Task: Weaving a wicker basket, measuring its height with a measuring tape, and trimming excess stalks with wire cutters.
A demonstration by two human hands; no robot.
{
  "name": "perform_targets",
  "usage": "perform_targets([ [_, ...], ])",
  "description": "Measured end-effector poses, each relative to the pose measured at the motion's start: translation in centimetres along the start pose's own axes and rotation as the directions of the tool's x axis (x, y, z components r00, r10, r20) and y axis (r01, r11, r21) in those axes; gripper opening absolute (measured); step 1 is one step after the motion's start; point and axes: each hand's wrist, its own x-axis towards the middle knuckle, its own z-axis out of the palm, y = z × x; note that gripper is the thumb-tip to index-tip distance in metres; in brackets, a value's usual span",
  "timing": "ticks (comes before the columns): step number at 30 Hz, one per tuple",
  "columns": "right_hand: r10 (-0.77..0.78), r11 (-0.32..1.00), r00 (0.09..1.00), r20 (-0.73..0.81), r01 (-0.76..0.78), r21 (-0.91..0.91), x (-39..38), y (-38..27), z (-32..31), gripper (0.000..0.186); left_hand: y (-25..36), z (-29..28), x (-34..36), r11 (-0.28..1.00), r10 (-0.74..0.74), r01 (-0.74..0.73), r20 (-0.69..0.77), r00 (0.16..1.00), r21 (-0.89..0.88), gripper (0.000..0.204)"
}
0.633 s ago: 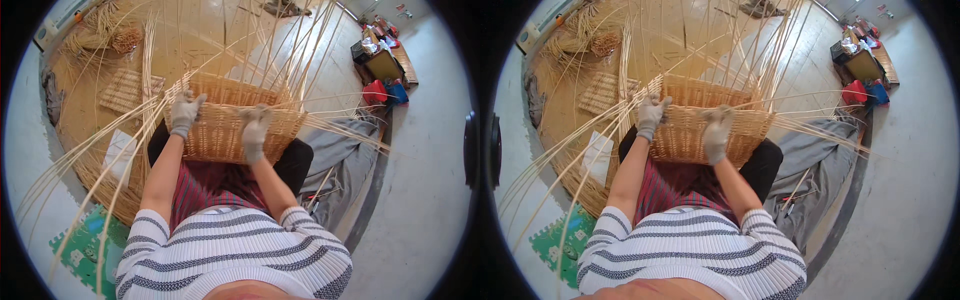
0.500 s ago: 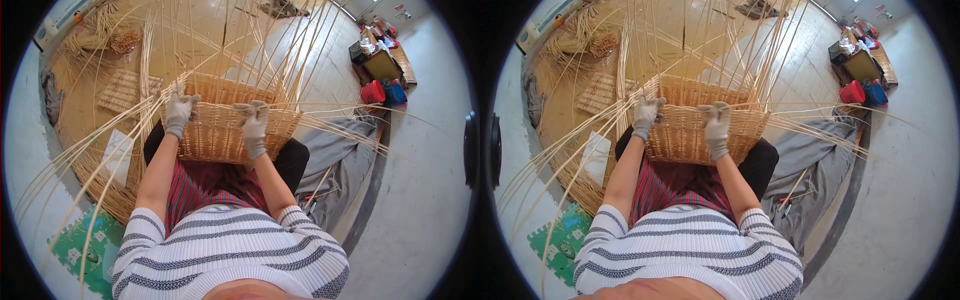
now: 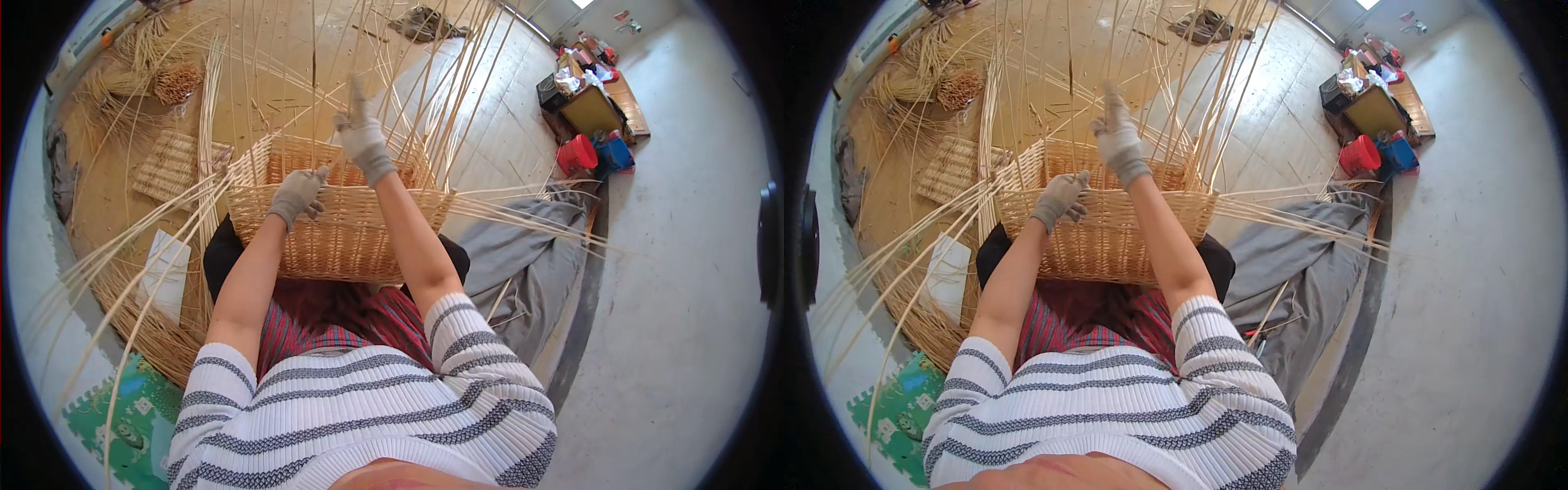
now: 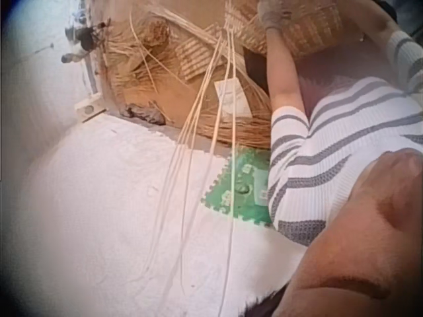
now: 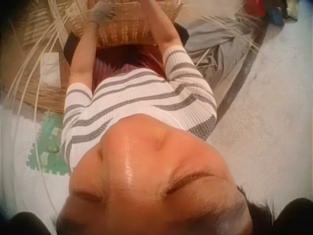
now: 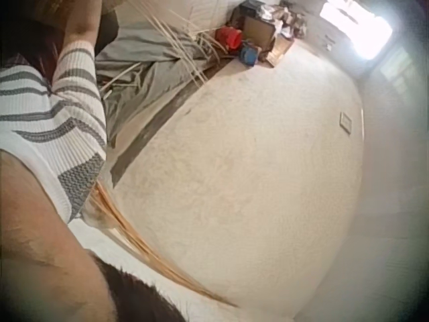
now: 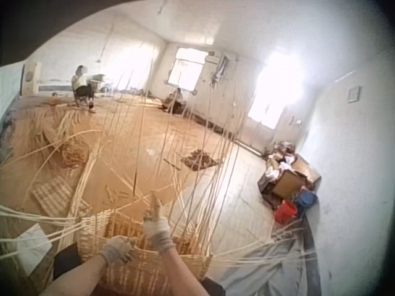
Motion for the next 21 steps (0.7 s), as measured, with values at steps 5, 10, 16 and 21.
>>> perform_targets([
  [5, 0.467, 0.709, 0.878, -0.103, -0.301, 0.638, -11.5, 4.6, -5.6, 0.044, -0.2, 0.0, -0.8, 0.981, 0.120, -0.123, 0.034, 0.992, 0.151, 0.040],
  [10, 0.594, 0.621, 0.792, -0.142, -0.339, 0.707, -16.1, 4.0, -5.7, 0.016, 1.6, 1.4, -0.8, 0.780, 0.539, -0.331, -0.300, 0.787, 0.531, 0.061],
  [16, 0.747, 0.478, 0.658, -0.099, -0.427, 0.768, -13.4, 2.5, -9.5, 0.014, 2.5, 3.5, -2.1, 0.704, 0.709, -0.449, -0.516, 0.480, 0.550, 0.054],
  [21, 0.832, 0.538, 0.498, -0.244, -0.620, 0.570, -14.0, 3.6, -13.8, 0.020, 2.9, 8.7, -2.0, 0.931, 0.262, -0.289, 0.142, 0.955, 0.222, 0.030],
])
